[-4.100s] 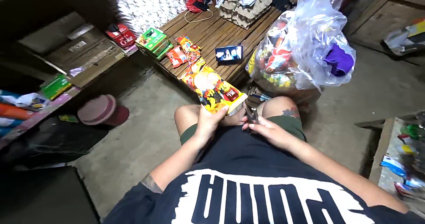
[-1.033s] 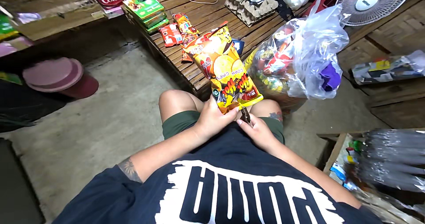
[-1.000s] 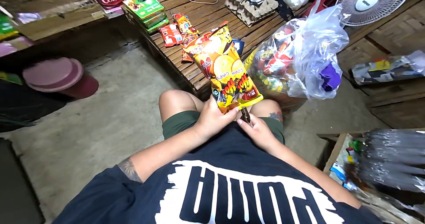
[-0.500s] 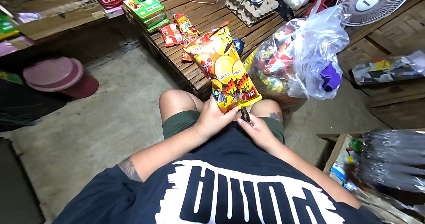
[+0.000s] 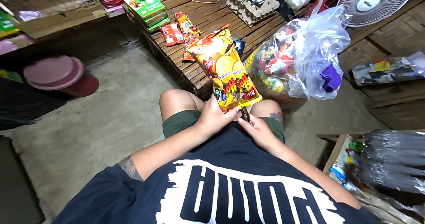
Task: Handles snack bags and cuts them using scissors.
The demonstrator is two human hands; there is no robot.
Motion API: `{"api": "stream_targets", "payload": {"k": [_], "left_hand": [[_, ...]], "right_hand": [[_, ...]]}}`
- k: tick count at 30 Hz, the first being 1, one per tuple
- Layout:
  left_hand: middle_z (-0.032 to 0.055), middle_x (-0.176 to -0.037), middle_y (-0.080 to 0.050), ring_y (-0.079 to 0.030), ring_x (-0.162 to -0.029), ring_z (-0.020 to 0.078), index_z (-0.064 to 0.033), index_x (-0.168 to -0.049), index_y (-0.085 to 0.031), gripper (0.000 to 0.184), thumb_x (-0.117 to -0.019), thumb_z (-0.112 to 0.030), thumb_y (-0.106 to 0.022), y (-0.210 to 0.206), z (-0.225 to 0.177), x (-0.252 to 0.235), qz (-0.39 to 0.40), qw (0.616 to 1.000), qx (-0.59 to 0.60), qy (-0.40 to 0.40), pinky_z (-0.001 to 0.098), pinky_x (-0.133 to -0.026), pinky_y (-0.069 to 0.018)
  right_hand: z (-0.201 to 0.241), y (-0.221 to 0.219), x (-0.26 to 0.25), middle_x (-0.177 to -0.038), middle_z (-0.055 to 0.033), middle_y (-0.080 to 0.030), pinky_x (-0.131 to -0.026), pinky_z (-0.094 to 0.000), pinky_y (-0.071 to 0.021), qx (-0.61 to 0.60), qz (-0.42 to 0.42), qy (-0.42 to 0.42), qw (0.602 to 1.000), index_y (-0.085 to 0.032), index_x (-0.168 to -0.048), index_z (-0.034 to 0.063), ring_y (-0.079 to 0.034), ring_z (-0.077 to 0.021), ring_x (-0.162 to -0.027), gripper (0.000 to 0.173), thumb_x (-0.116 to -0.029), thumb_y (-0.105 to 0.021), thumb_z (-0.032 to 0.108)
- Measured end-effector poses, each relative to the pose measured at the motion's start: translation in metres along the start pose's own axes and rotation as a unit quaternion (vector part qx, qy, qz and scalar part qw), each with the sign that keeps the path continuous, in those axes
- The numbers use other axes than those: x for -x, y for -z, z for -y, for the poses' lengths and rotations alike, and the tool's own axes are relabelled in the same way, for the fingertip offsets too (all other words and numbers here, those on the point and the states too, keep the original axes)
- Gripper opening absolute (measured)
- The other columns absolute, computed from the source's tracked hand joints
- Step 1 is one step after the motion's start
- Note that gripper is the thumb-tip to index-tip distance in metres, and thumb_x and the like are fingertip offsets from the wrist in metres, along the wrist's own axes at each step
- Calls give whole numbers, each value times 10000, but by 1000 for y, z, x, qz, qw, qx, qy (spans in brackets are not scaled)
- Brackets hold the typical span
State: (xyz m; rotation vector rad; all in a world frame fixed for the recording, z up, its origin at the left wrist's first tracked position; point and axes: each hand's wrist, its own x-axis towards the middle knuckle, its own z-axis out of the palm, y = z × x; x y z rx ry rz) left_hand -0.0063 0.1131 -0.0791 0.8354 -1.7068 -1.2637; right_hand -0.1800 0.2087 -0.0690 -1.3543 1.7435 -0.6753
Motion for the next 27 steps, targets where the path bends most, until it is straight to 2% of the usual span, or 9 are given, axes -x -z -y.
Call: {"api": "stream_targets", "payload": {"k": [4,8,12,15,18,20,24,25,27], "left_hand": [[67,-1070,-710,-698,-986,79,4,-1328,-502,650,-785,-182,-809,2,0,-5,18,999,7,41,308,-902,-586],[77,-1067,-706,-697,-979,76,23,-1326,-494,652,-782,-156,-806,1,-2,-8,25,999,19,42,297,-894,-585],[109,-1113,-692,-687,-1025,120,10,-1364,-473,680,-799,-138,-820,5,-5,-16,54,996,15,64,341,-926,-571],[132,-1150,-673,-678,-1054,162,6,-1385,-450,699,-812,-142,-822,7,-5,-25,68,991,32,112,382,-945,-564],[147,-1145,-672,-674,-1061,184,22,-1362,-464,728,-776,-197,-835,5,3,-33,57,990,34,124,407,-955,-554],[150,-1156,-670,-668,-1079,183,23,-1361,-466,733,-769,-192,-841,6,5,-34,55,990,35,123,404,-971,-545],[159,-1156,-674,-675,-1068,209,12,-1378,-461,698,-814,-172,-829,8,4,-32,68,990,22,118,433,-946,-554],[161,-1154,-676,-676,-1068,212,15,-1377,-461,691,-821,-166,-830,8,3,-32,69,990,21,119,436,-948,-554],[158,-1151,-679,-679,-1067,208,15,-1374,-465,684,-824,-157,-833,7,2,-31,70,991,19,116,434,-952,-555]], "right_hand": [[0,4,0,-857,19,-588,-738,-245,-461,13,14,9,1000,-653,-1027,62,-546,-24,-771,378,-1058,-469,390],[-1,6,-1,-855,21,-574,-738,-245,-457,14,20,10,1000,-637,-1000,68,-540,-23,-777,386,-1065,-442,395],[3,13,-7,-1043,-78,-620,-909,-331,-459,48,44,12,998,-678,-1044,42,-575,-121,-1006,450,-1064,-408,401],[6,20,-14,-1110,-106,-624,-956,-363,-451,77,63,22,995,-698,-1092,44,-568,-163,-1082,482,-1072,-382,407],[13,27,-19,-1162,-103,-615,-928,-347,-468,91,98,-1,991,-697,-1176,72,-572,-150,-1070,485,-1078,-362,409],[14,28,-22,-1130,-79,-605,-868,-314,-480,90,111,-7,990,-693,-1196,88,-577,-117,-994,468,-1080,-368,404],[16,28,-22,-1161,-84,-611,-878,-308,-513,63,116,-34,991,-666,-1213,75,-609,-106,-996,426,-1080,-412,391],[18,28,-21,-1170,-86,-613,-857,-300,-528,57,119,-46,990,-658,-1223,71,-622,-101,-973,416,-1084,-418,381],[21,28,-20,-1129,-77,-618,-713,-258,-581,38,122,-64,990,-640,-1217,62,-660,-80,-824,384,-1090,-429,357]]}}
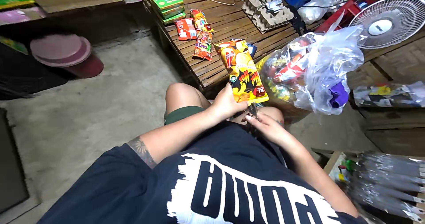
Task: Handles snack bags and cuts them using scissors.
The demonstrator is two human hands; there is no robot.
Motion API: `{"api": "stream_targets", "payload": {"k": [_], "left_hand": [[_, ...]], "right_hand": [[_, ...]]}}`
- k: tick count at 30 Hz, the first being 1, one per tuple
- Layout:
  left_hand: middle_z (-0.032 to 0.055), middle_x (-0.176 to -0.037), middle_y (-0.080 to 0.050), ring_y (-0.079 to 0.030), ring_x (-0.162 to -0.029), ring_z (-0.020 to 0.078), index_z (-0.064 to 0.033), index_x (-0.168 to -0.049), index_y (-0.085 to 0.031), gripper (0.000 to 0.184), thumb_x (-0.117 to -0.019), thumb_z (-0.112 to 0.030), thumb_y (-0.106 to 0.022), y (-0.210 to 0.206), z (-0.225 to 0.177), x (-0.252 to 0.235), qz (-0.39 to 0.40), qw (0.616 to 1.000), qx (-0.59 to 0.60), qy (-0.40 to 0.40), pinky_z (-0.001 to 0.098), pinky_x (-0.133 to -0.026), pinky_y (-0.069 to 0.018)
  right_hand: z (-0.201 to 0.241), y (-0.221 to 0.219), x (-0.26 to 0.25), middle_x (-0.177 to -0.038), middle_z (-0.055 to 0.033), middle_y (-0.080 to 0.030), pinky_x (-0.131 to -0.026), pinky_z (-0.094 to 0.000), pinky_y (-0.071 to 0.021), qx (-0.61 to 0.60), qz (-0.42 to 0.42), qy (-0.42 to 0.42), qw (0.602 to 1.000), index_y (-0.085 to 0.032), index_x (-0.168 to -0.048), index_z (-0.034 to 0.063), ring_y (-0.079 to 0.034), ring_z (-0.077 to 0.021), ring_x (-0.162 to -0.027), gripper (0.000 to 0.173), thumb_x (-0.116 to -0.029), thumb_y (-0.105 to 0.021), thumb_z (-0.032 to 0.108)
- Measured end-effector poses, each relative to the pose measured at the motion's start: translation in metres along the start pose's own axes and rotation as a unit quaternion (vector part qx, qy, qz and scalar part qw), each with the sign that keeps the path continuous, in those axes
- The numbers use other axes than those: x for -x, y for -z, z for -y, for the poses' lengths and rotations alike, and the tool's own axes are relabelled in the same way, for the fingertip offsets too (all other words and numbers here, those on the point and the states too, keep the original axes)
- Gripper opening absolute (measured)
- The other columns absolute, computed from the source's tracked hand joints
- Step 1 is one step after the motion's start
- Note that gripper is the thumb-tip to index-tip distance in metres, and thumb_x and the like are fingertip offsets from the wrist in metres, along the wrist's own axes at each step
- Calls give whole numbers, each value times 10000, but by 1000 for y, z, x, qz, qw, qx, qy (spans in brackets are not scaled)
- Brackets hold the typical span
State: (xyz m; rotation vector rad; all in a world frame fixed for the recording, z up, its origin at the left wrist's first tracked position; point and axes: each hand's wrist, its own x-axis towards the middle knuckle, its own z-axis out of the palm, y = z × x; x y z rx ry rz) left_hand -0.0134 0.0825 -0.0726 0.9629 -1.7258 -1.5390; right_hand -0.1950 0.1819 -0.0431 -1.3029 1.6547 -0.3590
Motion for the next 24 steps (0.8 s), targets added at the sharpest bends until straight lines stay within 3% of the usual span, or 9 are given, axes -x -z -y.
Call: {"api": "stream_targets", "payload": {"k": [3,11,17,19,24], "left_hand": [[159,-1138,-681,-680,-1057,212,13,-1370,-468,676,-823,-153,-829,0,-2,0,2,1000,-8,-2,438,-944,-554],[170,-1151,-679,-675,-1086,211,39,-1377,-461,706,-809,-163,-827,-3,-7,1,2,1000,-23,-18,425,-976,-541],[151,-1151,-680,-671,-1088,177,37,-1364,-473,683,-806,-165,-812,-6,-6,4,-7,999,-30,-44,386,-984,-537],[162,-1135,-686,-681,-1066,200,47,-1375,-465,692,-821,-179,-812,-6,-7,6,-5,998,-47,-35,412,-965,-547],[164,-1125,-686,-683,-1057,212,38,-1375,-466,680,-832,-182,-813,-6,-10,7,-1,998,-64,-27,425,-956,-548]], "right_hand": [[2,0,2,-1118,-79,-616,-640,-245,-590,-29,7,-17,999,-628,-1214,51,-671,-86,-761,354,-1093,-440,324],[3,-1,3,-1136,-99,-614,-680,-261,-609,-24,3,-26,999,-640,-1188,33,-691,-102,-817,330,-1090,-459,291],[5,0,5,-1057,-83,-648,-693,-256,-609,-9,12,-23,1000,-639,-1160,25,-697,-93,-792,324,-1095,-443,276],[6,1,5,-1005,-65,-675,-689,-255,-604,-7,21,-24,999,-636,-1153,26,-699,-83,-779,321,-1097,-435,270],[6,3,4,-1034,-65,-662,-701,-256,-607,-22,35,-28,999,-626,-1158,21,-701,-82,-808,319,-1100,-417,256]]}}
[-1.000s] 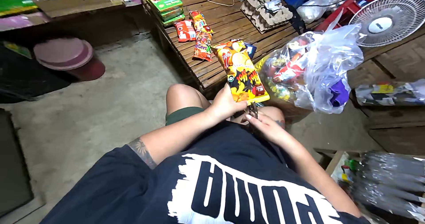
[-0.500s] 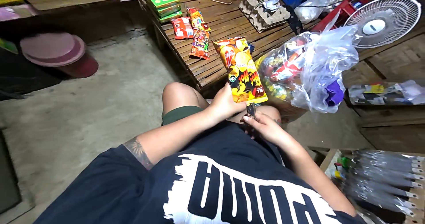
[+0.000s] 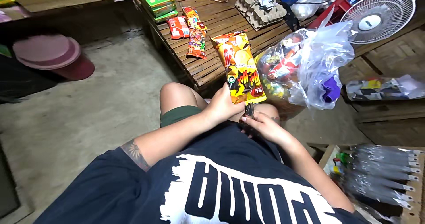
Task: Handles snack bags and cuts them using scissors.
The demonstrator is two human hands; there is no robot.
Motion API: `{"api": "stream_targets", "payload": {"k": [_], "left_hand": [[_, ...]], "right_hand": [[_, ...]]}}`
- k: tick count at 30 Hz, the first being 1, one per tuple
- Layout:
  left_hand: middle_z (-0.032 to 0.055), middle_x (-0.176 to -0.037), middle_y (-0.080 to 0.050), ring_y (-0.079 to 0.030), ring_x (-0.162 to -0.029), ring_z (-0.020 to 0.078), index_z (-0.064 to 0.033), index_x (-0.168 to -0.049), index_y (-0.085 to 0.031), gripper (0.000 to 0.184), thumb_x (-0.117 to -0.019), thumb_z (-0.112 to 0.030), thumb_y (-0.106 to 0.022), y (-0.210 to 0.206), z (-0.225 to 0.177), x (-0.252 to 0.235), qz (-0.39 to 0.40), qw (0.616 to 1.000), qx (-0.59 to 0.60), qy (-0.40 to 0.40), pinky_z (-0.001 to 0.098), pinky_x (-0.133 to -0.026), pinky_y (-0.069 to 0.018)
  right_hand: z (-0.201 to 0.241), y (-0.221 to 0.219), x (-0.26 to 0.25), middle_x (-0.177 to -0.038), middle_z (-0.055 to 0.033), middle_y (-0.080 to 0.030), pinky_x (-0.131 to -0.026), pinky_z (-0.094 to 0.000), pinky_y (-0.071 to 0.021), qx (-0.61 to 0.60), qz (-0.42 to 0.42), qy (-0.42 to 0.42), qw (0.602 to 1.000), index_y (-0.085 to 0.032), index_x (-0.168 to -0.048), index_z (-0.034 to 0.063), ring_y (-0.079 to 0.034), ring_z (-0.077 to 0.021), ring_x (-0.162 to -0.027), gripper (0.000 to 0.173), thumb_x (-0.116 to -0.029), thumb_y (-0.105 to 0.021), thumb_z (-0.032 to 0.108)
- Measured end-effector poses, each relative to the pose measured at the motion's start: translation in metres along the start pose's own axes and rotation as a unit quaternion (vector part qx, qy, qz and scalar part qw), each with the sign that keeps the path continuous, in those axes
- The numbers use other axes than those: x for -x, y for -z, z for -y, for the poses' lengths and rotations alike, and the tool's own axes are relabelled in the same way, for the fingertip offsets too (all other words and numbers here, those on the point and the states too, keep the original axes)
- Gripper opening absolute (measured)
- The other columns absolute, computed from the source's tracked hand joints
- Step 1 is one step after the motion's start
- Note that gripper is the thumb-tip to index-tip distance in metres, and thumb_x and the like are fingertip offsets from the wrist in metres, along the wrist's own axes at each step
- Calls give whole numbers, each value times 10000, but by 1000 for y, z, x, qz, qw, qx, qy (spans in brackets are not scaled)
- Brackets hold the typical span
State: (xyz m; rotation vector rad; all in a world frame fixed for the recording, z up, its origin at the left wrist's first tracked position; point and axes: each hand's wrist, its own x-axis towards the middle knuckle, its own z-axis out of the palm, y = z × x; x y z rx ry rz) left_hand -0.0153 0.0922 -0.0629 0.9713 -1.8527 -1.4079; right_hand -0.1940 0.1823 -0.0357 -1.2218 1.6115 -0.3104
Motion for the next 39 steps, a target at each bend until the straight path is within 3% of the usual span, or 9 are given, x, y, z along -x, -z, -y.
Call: {"api": "stream_targets", "payload": {"k": [4,7,9,11,21,25,30,39], "left_hand": [[152,-1129,-686,-678,-1063,188,40,-1357,-481,674,-813,-187,-809,1,1,-1,-7,1000,3,-9,393,-965,-542],[155,-1134,-683,-676,-1070,180,46,-1353,-483,673,-811,-189,-805,0,4,-1,-10,1000,10,-12,386,-973,-539],[153,-1132,-684,-676,-1068,180,45,-1354,-483,667,-817,-188,-802,1,5,-1,-12,1000,3,-16,386,-970,-539],[151,-1123,-689,-680,-1059,178,46,-1352,-487,654,-822,-186,-793,1,4,0,-17,1000,-8,-22,383,-962,-541],[143,-1102,-696,-685,-1040,165,43,-1329,-503,629,-825,-193,-795,0,6,1,-36,999,-13,-37,361,-948,-545],[178,-1140,-682,-672,-1088,222,56,-1370,-474,701,-816,-216,-808,0,9,0,-31,999,-3,-12,427,-986,-528],[174,-1171,-671,-662,-1113,223,40,-1392,-457,738,-802,-216,-820,0,12,-2,-25,1000,17,6,432,-1001,-519],[185,-1165,-667,-660,-1108,228,53,-1379,-459,718,-816,-206,-821,1,11,-1,-20,1000,13,19,431,-1000,-516]], "right_hand": [[0,-2,0,-1019,-64,-658,-684,-252,-604,10,-14,12,1000,-634,-1130,28,-695,-79,-786,325,-1098,-416,267],[-1,-6,0,-923,-32,-664,-693,-253,-580,67,-47,33,996,-642,-1085,50,-672,-63,-755,339,-1096,-413,300],[1,-8,0,-972,-72,-639,-808,-307,-537,112,-66,42,991,-655,-1089,29,-642,-104,-861,377,-1093,-410,317],[2,-10,0,-982,-99,-621,-853,-340,-494,137,-82,48,986,-658,-1073,14,-612,-141,-911,386,-1090,-415,313],[-1,-14,-2,-907,-89,-605,-795,-331,-485,168,-111,65,977,-660,-1023,14,-593,-143,-848,396,-1085,-421,324],[-4,-16,-3,-873,-80,-601,-776,-328,-486,177,-125,77,973,-656,-1003,15,-590,-144,-822,388,-1081,-429,320],[-6,-18,-3,-853,-85,-600,-762,-328,-484,190,-137,86,968,-655,-994,5,-585,-148,-804,388,-1078,-434,313],[-6,-20,-4,-883,-111,-611,-785,-350,-489,201,-146,82,965,-660,-1001,-5,-596,-177,-833,393,-1076,-440,312]]}}
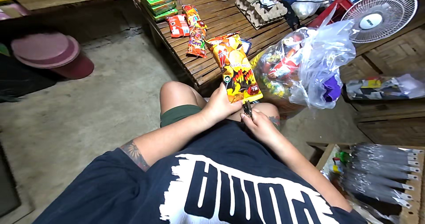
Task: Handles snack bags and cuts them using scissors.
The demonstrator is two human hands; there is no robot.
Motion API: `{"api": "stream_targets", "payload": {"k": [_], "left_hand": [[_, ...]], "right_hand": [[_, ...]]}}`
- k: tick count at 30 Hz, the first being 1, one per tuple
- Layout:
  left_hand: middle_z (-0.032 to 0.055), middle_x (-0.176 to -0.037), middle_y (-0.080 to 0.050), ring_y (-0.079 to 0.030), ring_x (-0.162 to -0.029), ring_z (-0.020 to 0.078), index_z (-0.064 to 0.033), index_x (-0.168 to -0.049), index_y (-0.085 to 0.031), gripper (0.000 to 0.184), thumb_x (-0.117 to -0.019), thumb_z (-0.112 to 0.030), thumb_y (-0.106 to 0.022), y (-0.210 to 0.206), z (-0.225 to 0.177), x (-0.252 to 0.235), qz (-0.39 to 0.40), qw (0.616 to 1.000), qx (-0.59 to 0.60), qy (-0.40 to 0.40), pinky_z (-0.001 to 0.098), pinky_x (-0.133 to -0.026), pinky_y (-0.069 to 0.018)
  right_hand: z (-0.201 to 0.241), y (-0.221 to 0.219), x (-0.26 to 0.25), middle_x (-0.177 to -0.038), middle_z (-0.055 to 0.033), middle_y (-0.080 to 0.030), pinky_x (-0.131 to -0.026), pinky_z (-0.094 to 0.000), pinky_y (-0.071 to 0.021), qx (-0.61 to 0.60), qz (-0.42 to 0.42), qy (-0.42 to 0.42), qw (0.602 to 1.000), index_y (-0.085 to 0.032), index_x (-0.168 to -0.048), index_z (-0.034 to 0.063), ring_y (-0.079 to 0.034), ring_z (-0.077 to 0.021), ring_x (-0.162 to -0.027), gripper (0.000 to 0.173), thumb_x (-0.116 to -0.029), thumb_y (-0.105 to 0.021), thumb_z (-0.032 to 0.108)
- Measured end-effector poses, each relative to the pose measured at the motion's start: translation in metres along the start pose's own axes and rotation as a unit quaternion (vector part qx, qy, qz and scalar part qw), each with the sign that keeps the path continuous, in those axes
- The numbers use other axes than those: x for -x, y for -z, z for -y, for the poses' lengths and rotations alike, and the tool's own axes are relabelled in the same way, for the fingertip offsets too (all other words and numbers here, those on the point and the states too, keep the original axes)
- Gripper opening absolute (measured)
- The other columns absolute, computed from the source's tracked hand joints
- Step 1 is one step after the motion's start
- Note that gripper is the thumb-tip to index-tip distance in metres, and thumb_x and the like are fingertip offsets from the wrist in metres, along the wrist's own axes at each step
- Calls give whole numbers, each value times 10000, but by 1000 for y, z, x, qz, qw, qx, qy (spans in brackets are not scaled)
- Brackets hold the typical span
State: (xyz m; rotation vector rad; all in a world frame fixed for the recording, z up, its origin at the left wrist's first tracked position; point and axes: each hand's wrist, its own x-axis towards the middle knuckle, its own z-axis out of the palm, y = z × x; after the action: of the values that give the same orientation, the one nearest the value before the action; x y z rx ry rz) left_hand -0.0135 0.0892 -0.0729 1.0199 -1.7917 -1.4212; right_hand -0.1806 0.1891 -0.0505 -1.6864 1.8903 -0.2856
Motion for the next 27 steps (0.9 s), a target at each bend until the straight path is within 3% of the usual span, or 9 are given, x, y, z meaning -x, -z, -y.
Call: {"api": "stream_targets", "payload": {"k": [10,22,27], "left_hand": [[171,-1106,-695,-688,-1053,206,71,-1342,-491,641,-843,-199,-789,-3,2,4,-20,998,-42,-50,398,-956,-543],[175,-1128,-687,-679,-1077,210,60,-1363,-473,694,-819,-206,-813,-3,4,2,-15,999,-15,-30,409,-981,-532],[187,-1155,-672,-665,-1098,225,55,-1374,-464,711,-812,-192,-823,-2,4,0,-5,1000,0,-3,424,-994,-520]], "right_hand": [[1,0,0,-897,-124,-611,-791,-392,-489,16,8,-15,1000,-658,-986,-2,-605,-209,-852,416,-1075,-423,329],[2,0,1,-895,-124,-608,-790,-390,-491,20,4,-11,1000,-658,-976,-3,-605,-207,-845,414,-1074,-423,323],[4,1,0,-956,-150,-621,-806,-481,-500,46,13,-41,998,-650,-1010,-6,-631,-275,-893,445,-1077,-410,364]]}}
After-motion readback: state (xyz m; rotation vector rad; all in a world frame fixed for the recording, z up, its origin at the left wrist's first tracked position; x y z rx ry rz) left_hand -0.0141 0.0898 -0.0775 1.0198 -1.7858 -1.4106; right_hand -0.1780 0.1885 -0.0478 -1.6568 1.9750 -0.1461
